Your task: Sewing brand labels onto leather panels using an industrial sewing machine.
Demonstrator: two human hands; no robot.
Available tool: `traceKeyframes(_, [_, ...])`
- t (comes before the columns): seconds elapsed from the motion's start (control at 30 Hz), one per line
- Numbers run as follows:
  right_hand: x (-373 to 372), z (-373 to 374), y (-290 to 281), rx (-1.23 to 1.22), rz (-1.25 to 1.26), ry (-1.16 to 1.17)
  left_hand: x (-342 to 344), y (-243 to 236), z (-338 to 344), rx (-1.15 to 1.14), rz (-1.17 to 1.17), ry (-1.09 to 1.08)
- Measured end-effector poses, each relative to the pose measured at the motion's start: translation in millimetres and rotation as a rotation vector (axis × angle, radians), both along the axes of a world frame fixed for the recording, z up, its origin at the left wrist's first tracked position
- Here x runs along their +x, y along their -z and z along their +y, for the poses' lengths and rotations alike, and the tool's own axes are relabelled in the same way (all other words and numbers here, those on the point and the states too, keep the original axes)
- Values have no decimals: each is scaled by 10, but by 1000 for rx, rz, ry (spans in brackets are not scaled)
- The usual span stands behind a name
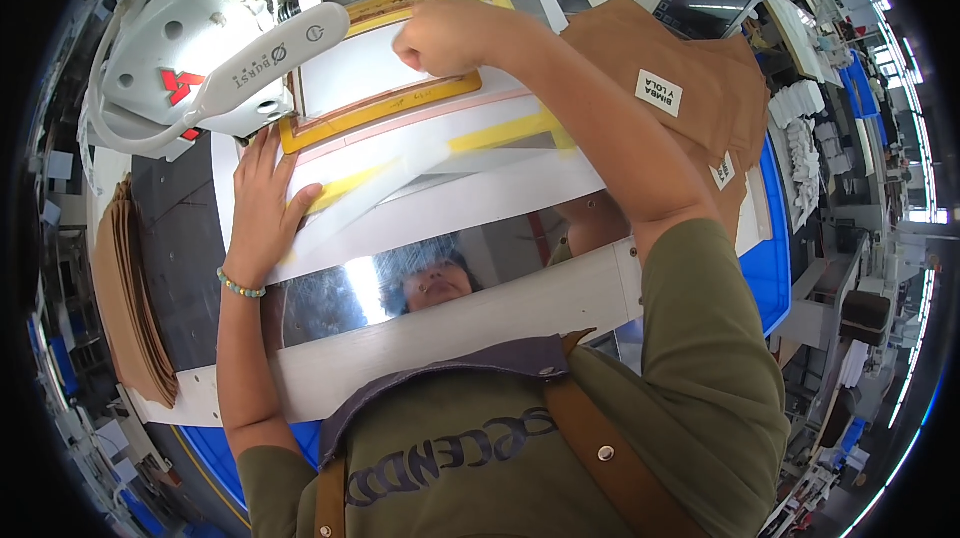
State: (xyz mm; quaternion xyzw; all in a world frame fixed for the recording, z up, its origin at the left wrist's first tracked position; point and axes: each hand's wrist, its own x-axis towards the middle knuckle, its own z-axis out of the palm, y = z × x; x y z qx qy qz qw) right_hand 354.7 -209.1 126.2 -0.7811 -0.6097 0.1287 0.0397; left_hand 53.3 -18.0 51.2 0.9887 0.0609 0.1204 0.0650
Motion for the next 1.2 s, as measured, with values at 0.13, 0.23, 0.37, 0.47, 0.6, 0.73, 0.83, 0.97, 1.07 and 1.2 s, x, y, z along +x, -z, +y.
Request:
traceKeyframes(0.13, [52,-76,393,199,-125,-131,-104,-26,48,2,36,-27])
traceKeyframes(0.23, [-45,-314,326,563,-92,-128,-106,-102,-36,-63,-30,-24])
traceKeyframes(0.37, [-91,-651,371,717,-2,3,-478,-309,459,192,-213,-192])
traceKeyframes(0.47, [-92,-672,394,743,-39,-10,-1061,-601,1265,328,-270,-461])
traceKeyframes(0.6, [-124,-610,385,782,2,31,-1944,-736,2087,358,-51,-918])
traceKeyframes(0.73, [-120,-620,382,774,21,28,-2471,-473,2356,350,115,-994])
traceKeyframes(0.83, [-98,-645,384,769,31,37,-2431,-262,2314,392,-85,-1008])
traceKeyframes(0.97, [-99,-676,383,759,25,57,-2427,-27,2517,424,-131,-993])
traceKeyframes(1.07, [-107,-617,363,784,32,28,-2949,5,2992,140,-246,-1130])
traceKeyframes(1.2, [-104,-631,366,778,43,73,-3097,-159,3105,-785,-916,-1186])
